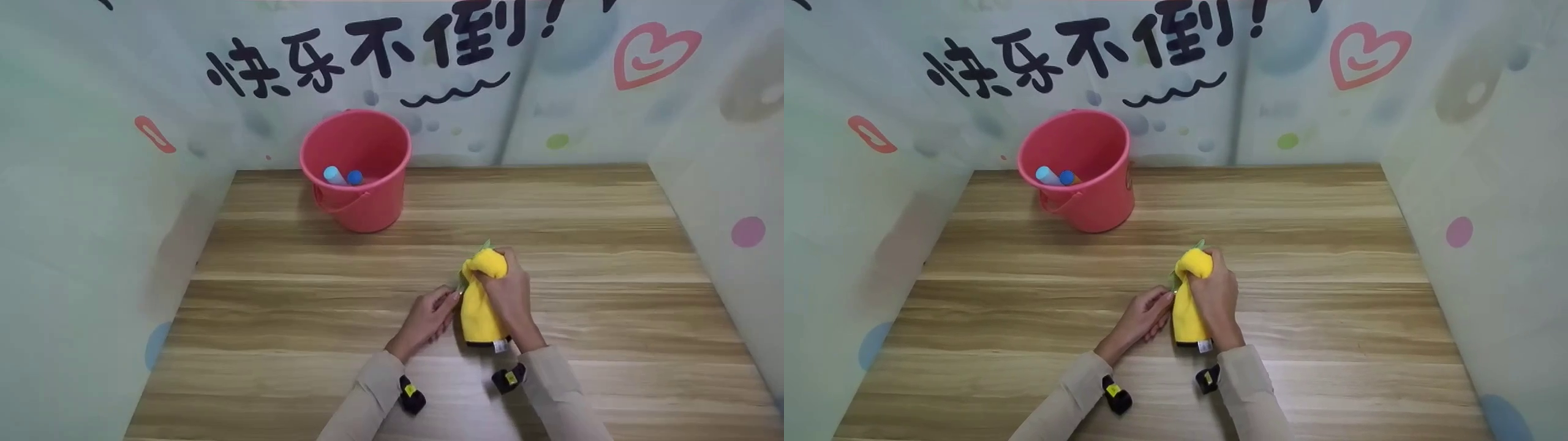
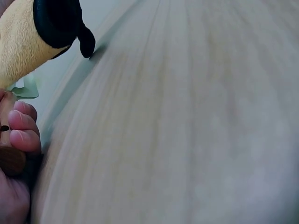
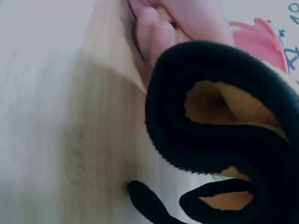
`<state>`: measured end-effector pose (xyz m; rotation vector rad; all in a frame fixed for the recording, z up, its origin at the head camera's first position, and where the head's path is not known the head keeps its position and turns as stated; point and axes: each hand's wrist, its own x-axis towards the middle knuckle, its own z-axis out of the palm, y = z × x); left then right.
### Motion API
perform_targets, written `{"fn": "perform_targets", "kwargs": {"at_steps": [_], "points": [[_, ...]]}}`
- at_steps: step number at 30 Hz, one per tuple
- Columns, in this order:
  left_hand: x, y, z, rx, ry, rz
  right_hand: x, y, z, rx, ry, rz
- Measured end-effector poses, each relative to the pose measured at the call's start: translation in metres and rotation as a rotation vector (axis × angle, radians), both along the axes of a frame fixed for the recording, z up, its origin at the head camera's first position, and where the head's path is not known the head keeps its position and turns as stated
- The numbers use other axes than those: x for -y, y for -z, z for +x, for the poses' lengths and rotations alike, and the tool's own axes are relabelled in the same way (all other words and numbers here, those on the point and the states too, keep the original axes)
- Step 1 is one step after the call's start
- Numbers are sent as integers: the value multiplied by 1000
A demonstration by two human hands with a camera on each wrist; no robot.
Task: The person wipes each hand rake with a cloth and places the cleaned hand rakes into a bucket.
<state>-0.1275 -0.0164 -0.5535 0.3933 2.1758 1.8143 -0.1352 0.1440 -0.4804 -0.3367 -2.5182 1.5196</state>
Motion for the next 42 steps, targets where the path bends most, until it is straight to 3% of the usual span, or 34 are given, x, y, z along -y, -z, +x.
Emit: {"fn": "perform_targets", "kwargs": {"at_steps": [8,12,15,17,20,23,26,31,35,42], "points": [[3,2,-1,-30,53,5,-20,-10,-11,35,68,-31],[3,1,0,54,41,66,-31,-16,-15,-13,150,-24],[3,0,0,141,-3,135,-37,-21,-16,-120,216,48],[4,0,0,184,-36,169,-38,-22,-14,-199,213,130],[4,0,-1,226,-64,192,-35,-19,-9,-361,93,275],[5,-1,-1,264,-66,211,-27,-12,-3,-555,-100,434],[6,-2,-2,275,-48,225,-19,-6,0,-684,-287,550],[6,-2,-2,295,-22,195,-7,-1,0,-662,-505,627],[5,-3,-2,297,-1,151,-6,4,-7,-566,-527,669],[6,-5,-3,264,7,90,-24,7,-20,-474,-394,698]]}}
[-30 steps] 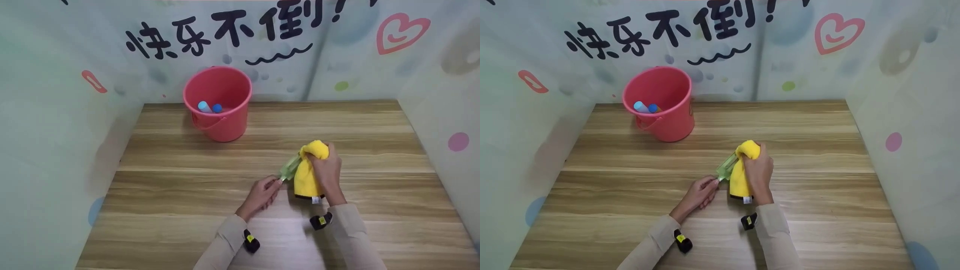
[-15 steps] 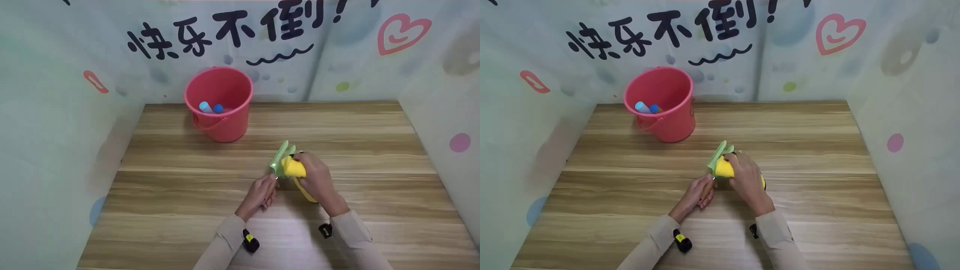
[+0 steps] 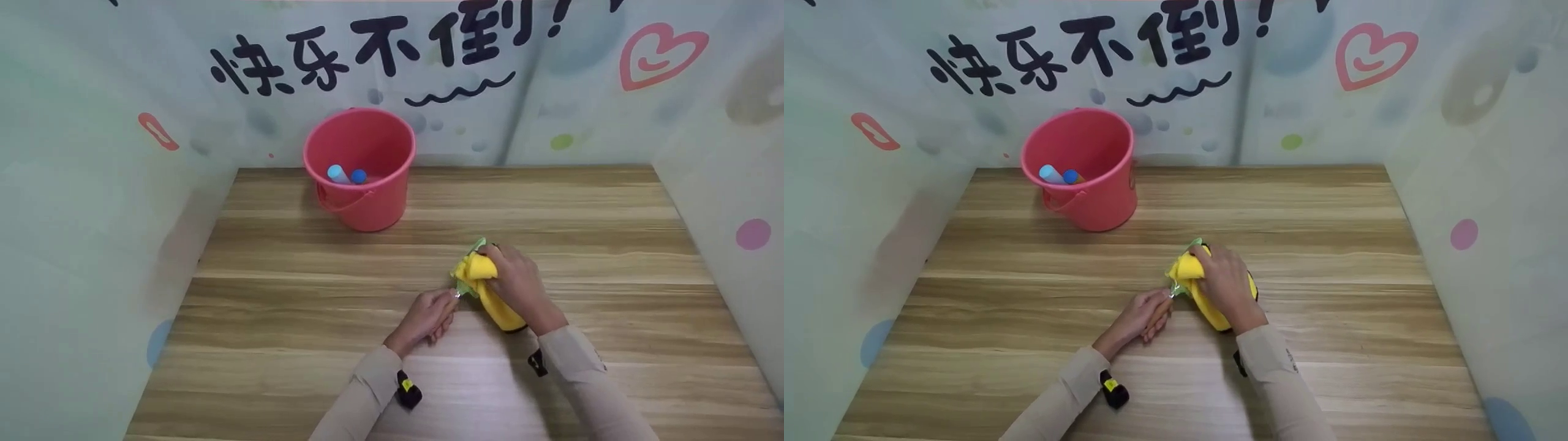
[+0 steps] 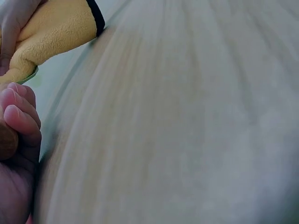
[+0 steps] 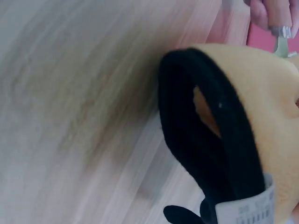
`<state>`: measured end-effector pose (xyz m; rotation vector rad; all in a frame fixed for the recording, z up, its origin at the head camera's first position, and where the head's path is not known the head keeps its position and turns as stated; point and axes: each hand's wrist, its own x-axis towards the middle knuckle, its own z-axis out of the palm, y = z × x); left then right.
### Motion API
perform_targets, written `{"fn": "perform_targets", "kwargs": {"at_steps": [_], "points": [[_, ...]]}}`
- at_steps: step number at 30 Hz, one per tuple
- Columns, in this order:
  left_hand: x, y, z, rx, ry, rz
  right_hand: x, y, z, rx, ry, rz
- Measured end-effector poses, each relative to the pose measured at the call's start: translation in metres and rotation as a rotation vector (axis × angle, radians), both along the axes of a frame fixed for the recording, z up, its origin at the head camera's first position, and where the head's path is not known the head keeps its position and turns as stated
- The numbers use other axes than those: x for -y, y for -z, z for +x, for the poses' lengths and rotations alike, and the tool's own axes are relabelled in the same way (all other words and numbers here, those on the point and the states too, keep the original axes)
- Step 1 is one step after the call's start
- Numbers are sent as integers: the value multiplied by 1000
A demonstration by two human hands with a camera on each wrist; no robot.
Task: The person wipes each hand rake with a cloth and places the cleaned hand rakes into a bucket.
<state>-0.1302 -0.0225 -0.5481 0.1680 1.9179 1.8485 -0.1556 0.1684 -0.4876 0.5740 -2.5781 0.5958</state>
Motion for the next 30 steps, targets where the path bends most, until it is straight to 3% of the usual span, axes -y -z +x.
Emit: {"fn": "perform_targets", "kwargs": {"at_steps": [9,14,17,19,23,26,30], "points": [[2,1,0,-10,31,-12,-22,-11,-13,2,119,-24],[1,3,-1,-14,52,-14,-36,-15,-18,-134,181,10],[1,4,-1,-3,64,2,-46,-19,-19,-223,219,-34],[1,3,-2,7,67,27,-48,-23,-17,-228,187,-93],[4,2,-3,28,76,77,-38,-31,-6,-148,35,-180],[5,1,-5,29,102,87,-21,-31,4,-139,-46,-122],[5,1,-7,41,129,103,7,-23,15,-224,-90,45]]}}
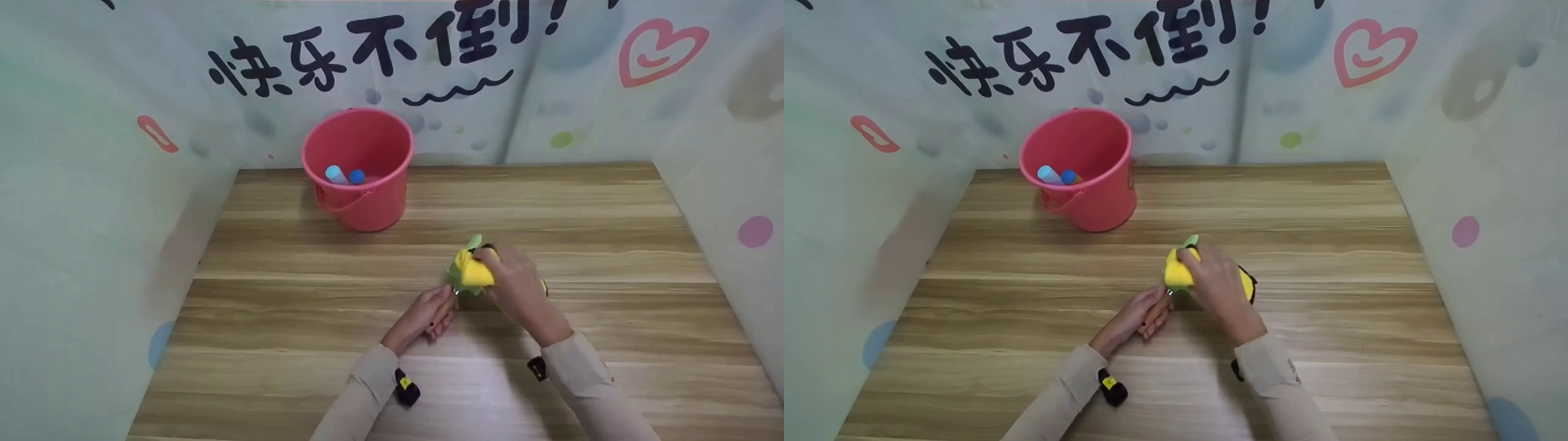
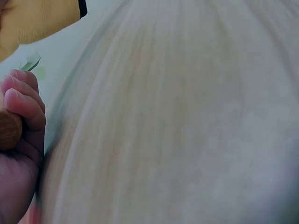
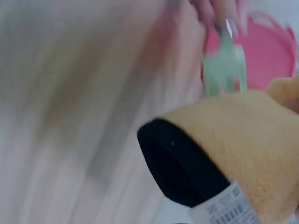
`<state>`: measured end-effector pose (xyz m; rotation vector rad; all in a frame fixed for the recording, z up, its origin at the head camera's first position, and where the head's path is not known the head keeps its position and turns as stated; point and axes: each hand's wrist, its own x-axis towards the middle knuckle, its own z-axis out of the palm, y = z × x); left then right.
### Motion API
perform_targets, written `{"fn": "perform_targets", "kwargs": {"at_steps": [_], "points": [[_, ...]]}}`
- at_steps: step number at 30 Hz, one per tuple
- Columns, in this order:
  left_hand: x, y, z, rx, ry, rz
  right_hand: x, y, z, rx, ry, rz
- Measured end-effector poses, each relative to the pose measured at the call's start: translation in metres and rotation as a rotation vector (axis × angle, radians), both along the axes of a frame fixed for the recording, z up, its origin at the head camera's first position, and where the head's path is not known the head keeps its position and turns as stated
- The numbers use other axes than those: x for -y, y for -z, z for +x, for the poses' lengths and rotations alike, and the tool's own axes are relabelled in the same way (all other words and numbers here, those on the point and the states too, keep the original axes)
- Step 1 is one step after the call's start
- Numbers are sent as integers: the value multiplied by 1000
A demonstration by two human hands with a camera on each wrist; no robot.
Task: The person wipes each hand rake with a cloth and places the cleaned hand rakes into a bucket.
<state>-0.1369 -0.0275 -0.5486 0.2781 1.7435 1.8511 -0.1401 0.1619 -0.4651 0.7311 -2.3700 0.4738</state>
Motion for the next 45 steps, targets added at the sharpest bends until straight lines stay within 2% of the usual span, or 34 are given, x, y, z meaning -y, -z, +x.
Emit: {"fn": "perform_targets", "kwargs": {"at_steps": [2,5,10,15,23,31,36,42,43,45], "points": [[-1,0,-1,9,-4,11,13,6,4,-34,1,68],[-2,0,0,18,-30,5,28,15,8,-32,16,116],[-4,1,0,-13,-92,-6,40,29,13,97,59,50],[-5,0,1,-1,-126,12,43,30,12,209,95,-2],[-3,-1,2,23,-151,-9,41,23,2,350,41,-46],[-4,0,3,24,-188,-28,35,19,-11,326,65,-19],[-5,1,5,6,-171,-33,25,12,-16,317,99,-19],[-3,1,5,2,-162,-42,11,0,-29,355,146,-34],[-3,1,5,1,-159,-39,9,-1,-31,348,150,-38],[-4,1,4,-8,-150,-19,3,-5,-35,258,182,-21]]}}
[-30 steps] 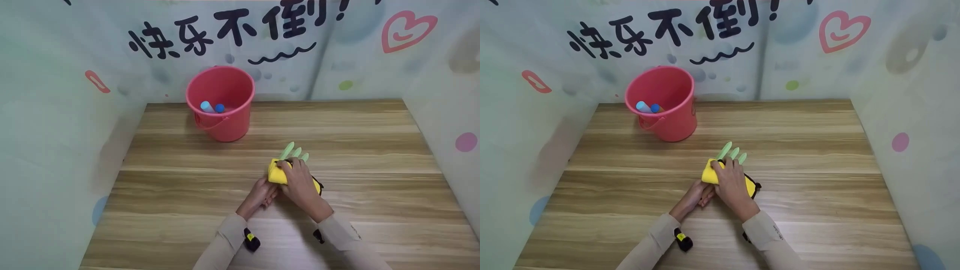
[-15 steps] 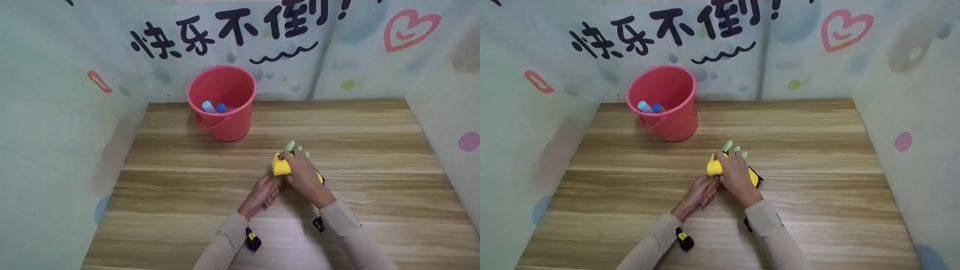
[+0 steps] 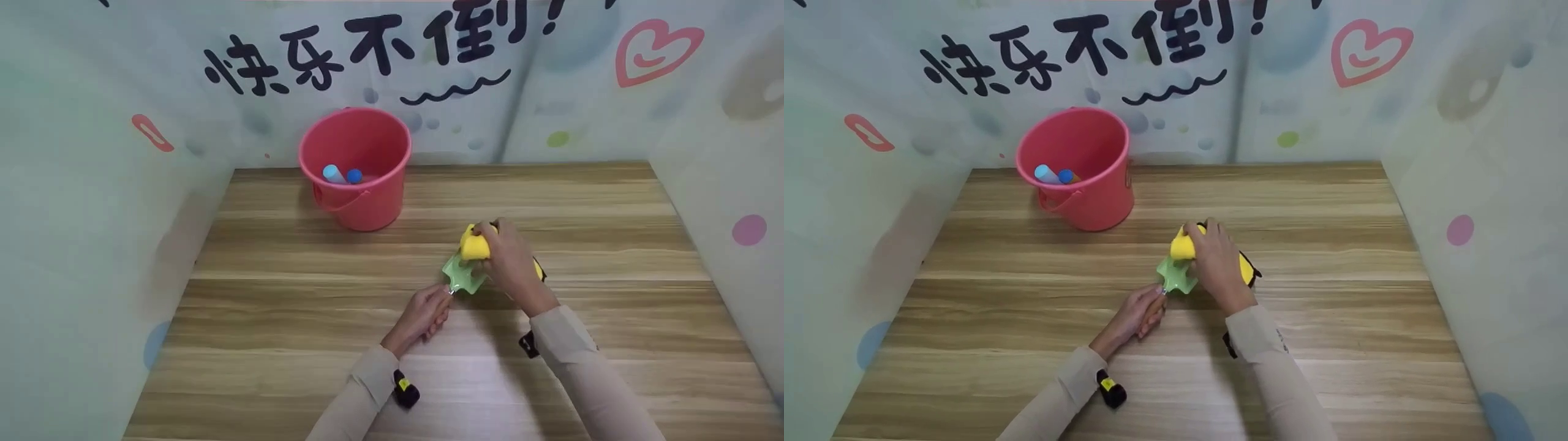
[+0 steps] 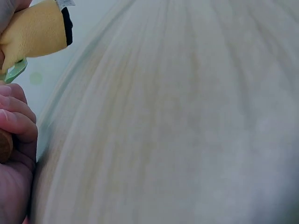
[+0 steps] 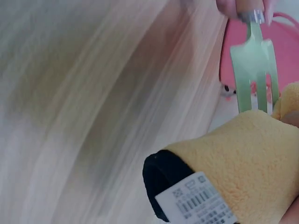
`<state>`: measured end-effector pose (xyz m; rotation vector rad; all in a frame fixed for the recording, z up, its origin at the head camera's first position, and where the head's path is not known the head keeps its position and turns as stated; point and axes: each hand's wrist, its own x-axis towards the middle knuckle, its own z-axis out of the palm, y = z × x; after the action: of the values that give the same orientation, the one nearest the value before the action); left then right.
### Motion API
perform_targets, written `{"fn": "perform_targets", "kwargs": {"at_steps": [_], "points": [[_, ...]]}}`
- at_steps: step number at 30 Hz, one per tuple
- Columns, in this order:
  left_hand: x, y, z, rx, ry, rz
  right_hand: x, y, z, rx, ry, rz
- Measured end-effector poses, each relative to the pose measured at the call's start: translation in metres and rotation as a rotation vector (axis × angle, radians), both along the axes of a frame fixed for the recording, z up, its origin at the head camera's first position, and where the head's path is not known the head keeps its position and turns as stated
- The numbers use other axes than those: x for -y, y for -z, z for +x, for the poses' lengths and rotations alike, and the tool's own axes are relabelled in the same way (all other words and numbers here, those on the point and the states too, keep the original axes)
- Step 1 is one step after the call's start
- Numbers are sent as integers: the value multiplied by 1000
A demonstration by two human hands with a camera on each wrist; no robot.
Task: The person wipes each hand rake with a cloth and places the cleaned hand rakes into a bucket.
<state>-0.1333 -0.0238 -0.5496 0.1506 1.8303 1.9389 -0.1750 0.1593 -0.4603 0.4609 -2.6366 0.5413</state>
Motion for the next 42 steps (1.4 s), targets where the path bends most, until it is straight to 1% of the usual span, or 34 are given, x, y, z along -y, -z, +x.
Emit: {"fn": "perform_targets", "kwargs": {"at_steps": [2,3,4,5,6,7,8,10,12,13,15,16,18,20,23,25,28,30,31,32,33,34,39,40,42], "points": [[1,0,-1,-12,3,46,-6,-3,-4,-140,61,9],[1,0,-2,-18,-3,82,-9,-4,-5,-201,99,-1],[2,0,-2,-12,-12,127,-13,-5,-6,-243,139,-30],[2,0,-3,-12,-24,168,-16,-5,-6,-258,178,-72],[3,1,-3,-8,-35,208,-19,-6,-5,-229,201,-155],[4,1,-3,-3,-49,243,-22,-5,-3,-163,219,-267],[5,1,-3,0,-61,266,-24,-4,-1,-72,231,-391],[6,1,-3,5,-77,286,-26,0,4,163,236,-659],[7,1,-2,1,-81,278,-25,6,10,394,234,-918],[7,1,-2,-4,-81,269,-24,11,13,497,230,-1022],[6,1,-2,-13,-73,248,-20,22,19,678,188,-1183],[6,1,-2,-16,-65,244,-18,29,21,748,169,-1249],[5,2,-3,-26,-42,233,-12,42,25,868,136,-1378],[4,2,-3,-33,-18,228,-8,52,29,962,105,-1478],[3,2,-3,-30,-5,218,-2,63,33,1046,78,-1598],[1,2,-3,-24,-13,201,1,66,35,1107,49,-1660],[-1,1,-2,-22,-35,142,3,64,38,1180,43,-1785],[-3,0,-2,-28,-55,100,4,61,40,1211,48,-1856],[-3,0,-1,-30,-62,81,4,59,41,1212,59,-1881],[-4,1,-1,-36,-63,64,5,57,41,1203,74,-1892],[-3,-3,0,-38,-62,56,5,56,41,1198,82,-1894],[-3,-3,0,-42,-57,55,5,54,41,1193,90,-1883],[-4,-1,1,-88,-24,57,0,51,40,1180,108,-1790],[-5,3,0,-101,-21,57,-2,51,40,1157,102,-1778],[-5,3,0,-119,-21,58,-5,49,38,1100,104,-1751]]}}
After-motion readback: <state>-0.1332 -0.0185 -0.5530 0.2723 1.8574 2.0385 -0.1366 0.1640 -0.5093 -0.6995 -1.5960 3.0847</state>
